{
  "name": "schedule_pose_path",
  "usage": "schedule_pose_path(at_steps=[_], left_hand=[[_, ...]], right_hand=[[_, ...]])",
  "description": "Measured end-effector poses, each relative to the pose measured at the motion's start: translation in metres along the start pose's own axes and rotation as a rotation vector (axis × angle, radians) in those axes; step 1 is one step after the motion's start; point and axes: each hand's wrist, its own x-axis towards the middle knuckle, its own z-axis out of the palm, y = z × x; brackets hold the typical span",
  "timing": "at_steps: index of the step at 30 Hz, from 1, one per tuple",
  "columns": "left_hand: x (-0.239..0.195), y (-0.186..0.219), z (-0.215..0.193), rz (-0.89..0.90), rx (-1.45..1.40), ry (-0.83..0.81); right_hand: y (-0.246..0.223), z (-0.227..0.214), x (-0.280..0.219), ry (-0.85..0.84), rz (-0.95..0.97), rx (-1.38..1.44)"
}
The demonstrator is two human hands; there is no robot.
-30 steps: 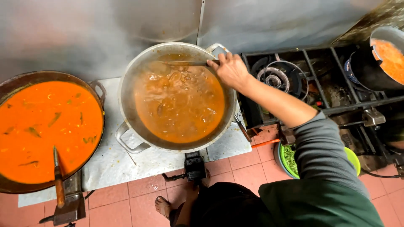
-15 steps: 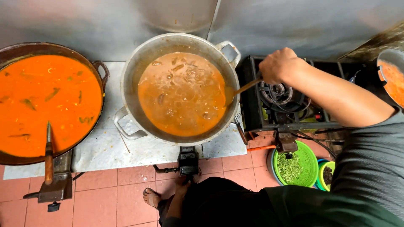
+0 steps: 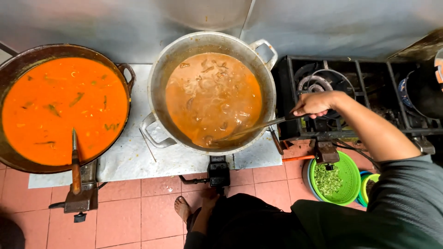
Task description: Stirring and seasoning large pots of curry or stew on a gas stove.
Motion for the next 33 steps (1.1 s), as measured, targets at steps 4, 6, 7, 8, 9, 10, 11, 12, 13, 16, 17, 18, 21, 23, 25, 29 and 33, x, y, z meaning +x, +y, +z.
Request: schedule_pose_path(at_steps=[4, 6, 7, 8, 9, 10, 11, 12, 13, 16, 17, 18, 21, 23, 25, 29, 33], left_hand=[[-0.013, -0.004, -0.061, -0.111, 0.561, 0.003], [-0.022, -0.006, -0.098, -0.211, 0.549, 0.05], [-0.033, -0.007, -0.115, -0.207, 0.555, 0.051], [-0.042, -0.008, -0.133, -0.284, 0.554, 0.096], [-0.051, -0.009, -0.152, -0.362, 0.552, 0.142], [-0.059, -0.011, -0.168, -0.351, 0.559, 0.145], [-0.067, -0.013, -0.185, -0.364, 0.642, 0.149], [-0.074, -0.015, -0.202, -0.375, 0.727, 0.153], [-0.081, -0.015, -0.214, -0.362, 0.737, 0.155], [-0.09, -0.011, -0.244, -0.321, 0.89, 0.127], [-0.088, -0.007, -0.251, -0.386, 0.88, 0.055], [-0.084, -0.003, -0.259, -0.451, 0.871, -0.017], [-0.068, 0.014, -0.284, -0.39, 0.899, -0.026], [-0.001, 0.05, -0.296, -0.281, 0.928, -0.02], [-0.005, 0.049, -0.3, -0.248, 0.958, -0.059], [-0.012, 0.036, -0.299, -0.172, 1.051, -0.236], [0.009, 0.034, -0.318, -0.022, 0.872, -0.091]], right_hand=[[-0.013, 0.045, 0.019, -0.001, -0.093, 0.135], [-0.022, 0.068, 0.034, -0.029, -0.193, 0.328], [-0.025, 0.08, 0.044, -0.025, -0.198, 0.333], [-0.028, 0.091, 0.056, 0.005, -0.244, 0.393], [-0.032, 0.103, 0.067, 0.035, -0.291, 0.452], [-0.054, 0.11, 0.058, 0.044, -0.297, 0.458], [-0.075, 0.118, 0.049, 0.077, -0.239, 0.537], [-0.096, 0.127, 0.04, 0.112, -0.18, 0.619], [-0.11, 0.137, 0.044, 0.123, -0.187, 0.628], [-0.156, 0.158, 0.052, 0.202, -0.228, 0.679], [-0.174, 0.163, 0.051, 0.244, -0.237, 0.712], [-0.192, 0.167, 0.05, 0.289, -0.247, 0.745], [-0.212, 0.182, 0.101, 0.443, -0.289, 0.764], [-0.225, 0.169, 0.125, 0.528, -0.314, 0.85], [-0.219, 0.185, 0.157, 0.543, -0.291, 0.949], [-0.199, 0.19, 0.119, 0.994, -0.192, 0.322], [-0.185, 0.198, 0.012, 1.22, 0.054, -0.265]])
